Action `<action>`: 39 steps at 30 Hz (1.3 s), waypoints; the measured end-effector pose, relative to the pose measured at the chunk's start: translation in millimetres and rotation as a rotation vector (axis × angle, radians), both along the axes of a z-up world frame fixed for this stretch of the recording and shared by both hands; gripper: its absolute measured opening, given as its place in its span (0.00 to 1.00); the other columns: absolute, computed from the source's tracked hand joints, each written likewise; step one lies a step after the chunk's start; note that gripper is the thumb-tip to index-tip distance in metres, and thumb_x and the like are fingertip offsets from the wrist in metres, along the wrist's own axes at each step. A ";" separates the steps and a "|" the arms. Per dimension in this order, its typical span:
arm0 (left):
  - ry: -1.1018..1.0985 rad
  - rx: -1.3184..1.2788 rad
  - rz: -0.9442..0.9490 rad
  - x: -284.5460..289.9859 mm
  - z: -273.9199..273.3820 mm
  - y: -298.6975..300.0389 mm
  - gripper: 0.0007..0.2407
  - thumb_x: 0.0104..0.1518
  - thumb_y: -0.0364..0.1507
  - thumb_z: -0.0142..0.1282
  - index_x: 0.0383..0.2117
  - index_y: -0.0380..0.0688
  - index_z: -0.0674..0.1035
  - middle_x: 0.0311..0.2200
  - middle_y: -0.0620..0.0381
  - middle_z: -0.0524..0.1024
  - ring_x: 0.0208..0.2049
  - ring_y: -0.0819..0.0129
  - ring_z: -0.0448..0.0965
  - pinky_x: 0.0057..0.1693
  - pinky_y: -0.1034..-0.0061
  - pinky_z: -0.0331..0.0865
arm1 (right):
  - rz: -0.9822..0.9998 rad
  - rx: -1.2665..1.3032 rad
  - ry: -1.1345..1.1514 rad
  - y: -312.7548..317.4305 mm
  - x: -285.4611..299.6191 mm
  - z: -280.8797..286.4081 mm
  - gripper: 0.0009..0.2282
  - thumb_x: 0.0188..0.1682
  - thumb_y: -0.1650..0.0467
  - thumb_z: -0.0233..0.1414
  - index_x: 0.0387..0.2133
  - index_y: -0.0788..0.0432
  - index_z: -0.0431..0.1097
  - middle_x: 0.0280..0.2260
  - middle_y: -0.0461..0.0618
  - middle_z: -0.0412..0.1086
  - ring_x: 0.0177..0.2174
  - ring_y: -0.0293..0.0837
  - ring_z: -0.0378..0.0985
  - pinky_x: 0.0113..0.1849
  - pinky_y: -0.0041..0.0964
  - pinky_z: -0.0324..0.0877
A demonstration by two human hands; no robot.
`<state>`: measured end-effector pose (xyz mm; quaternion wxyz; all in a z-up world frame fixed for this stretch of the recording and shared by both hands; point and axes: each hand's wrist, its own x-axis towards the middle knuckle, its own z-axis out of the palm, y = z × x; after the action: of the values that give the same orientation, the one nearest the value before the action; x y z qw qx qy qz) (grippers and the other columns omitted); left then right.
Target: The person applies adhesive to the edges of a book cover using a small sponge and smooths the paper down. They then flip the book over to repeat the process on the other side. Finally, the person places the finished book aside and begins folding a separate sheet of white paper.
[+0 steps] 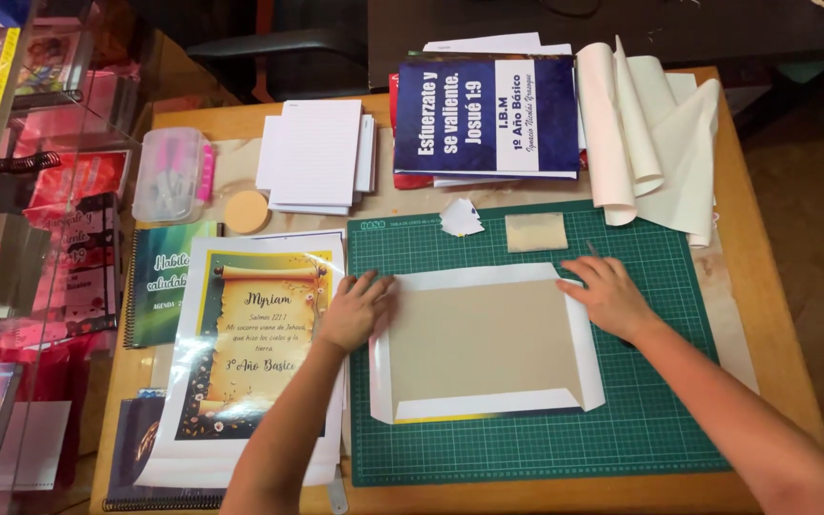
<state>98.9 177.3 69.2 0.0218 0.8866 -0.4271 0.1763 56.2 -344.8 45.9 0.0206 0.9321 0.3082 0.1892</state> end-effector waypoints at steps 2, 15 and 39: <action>0.144 -0.042 0.076 -3.2 15.3 -48.3 0.10 0.58 0.35 0.54 0.45 0.57 0.79 0.59 0.61 0.68 0.62 0.54 0.65 0.60 0.53 0.61 | -0.031 0.053 0.036 27.0 20.6 15.3 0.13 0.52 0.70 0.45 0.46 0.39 0.73 0.57 0.40 0.66 0.59 0.47 0.65 0.54 0.48 0.61; 0.432 -0.124 0.319 -34.0 11.7 -182.0 0.44 0.44 0.55 0.60 0.71 0.59 0.57 0.56 0.56 0.68 0.69 0.49 0.55 0.71 0.29 0.28 | -0.183 0.016 0.553 70.0 129.9 22.5 0.21 0.41 0.63 0.63 0.50 0.46 0.71 0.43 0.42 0.69 0.49 0.49 0.70 0.50 0.48 0.67; 0.371 -0.281 0.170 -92.0 -27.3 -184.4 0.28 0.58 0.55 0.47 0.62 0.56 0.72 0.63 0.59 0.67 0.69 0.53 0.60 0.71 0.38 0.44 | 0.040 0.141 0.934 182.8 119.5 35.8 0.12 0.55 0.62 0.46 0.39 0.56 0.72 0.40 0.56 0.76 0.44 0.62 0.78 0.45 0.57 0.74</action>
<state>7.0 -7.1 41.9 0.2080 0.9248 -0.3110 0.0695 175.8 -162.1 81.7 -0.1873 0.9104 0.2888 -0.2295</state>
